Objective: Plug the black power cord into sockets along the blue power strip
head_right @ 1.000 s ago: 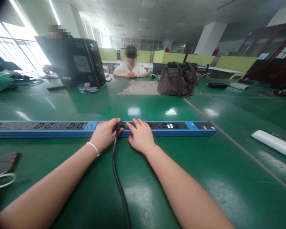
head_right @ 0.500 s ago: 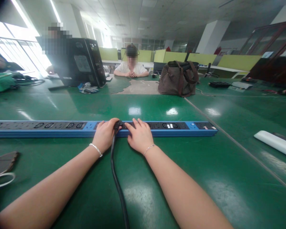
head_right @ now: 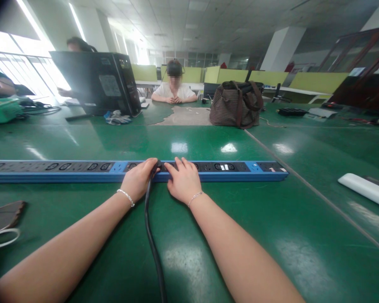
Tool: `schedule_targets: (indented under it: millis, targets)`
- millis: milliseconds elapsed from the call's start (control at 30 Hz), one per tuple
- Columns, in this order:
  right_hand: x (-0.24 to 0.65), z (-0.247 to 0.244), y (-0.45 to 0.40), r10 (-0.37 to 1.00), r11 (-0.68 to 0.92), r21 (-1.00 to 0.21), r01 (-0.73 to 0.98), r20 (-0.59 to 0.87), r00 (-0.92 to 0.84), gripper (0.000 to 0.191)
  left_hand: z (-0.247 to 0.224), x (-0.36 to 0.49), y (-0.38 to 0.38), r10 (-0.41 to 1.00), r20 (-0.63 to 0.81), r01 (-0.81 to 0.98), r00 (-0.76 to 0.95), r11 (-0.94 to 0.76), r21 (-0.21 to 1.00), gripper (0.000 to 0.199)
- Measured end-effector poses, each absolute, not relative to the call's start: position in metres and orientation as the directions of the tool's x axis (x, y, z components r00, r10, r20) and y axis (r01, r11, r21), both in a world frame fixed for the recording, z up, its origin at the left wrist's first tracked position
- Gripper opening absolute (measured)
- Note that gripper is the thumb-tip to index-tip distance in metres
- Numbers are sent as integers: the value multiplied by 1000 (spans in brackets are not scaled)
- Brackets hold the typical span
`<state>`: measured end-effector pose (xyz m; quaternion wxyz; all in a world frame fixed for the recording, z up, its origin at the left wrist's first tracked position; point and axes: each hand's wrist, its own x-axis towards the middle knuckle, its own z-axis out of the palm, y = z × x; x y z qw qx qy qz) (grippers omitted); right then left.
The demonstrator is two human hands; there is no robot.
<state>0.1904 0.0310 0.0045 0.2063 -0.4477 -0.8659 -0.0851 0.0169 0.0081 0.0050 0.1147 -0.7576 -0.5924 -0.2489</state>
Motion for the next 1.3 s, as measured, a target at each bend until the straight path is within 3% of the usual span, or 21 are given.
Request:
schedule_targets:
  millis: [333, 433, 567, 667, 1033, 1300]
  targets:
    - [189, 4, 31, 748, 571, -34, 820, 434, -503, 51, 37, 12, -4, 637, 770, 944, 45, -279, 175, 36]
    - [190, 4, 32, 748, 576, -39, 816, 427, -508, 51, 42, -4, -3, 641, 764, 950, -75, -187, 250, 35]
    - [191, 3, 33, 751, 578, -52, 814, 423, -506, 52, 43, -38, 1, 626, 670, 887, -399, 79, 455, 36]
    - [191, 3, 34, 750, 580, -55, 813, 426, -507, 52, 42, -62, -2, 646, 603, 843, -468, 122, 523, 34]
    - [191, 1, 35, 741, 587, -56, 808, 441, -507, 52, 22, -94, -12, 832, 428, 898, -354, 175, 404, 36]
    - [192, 1, 35, 736, 591, -53, 805, 444, -511, 52, 18, -93, -12, 846, 467, 953, -258, 142, 268, 37]
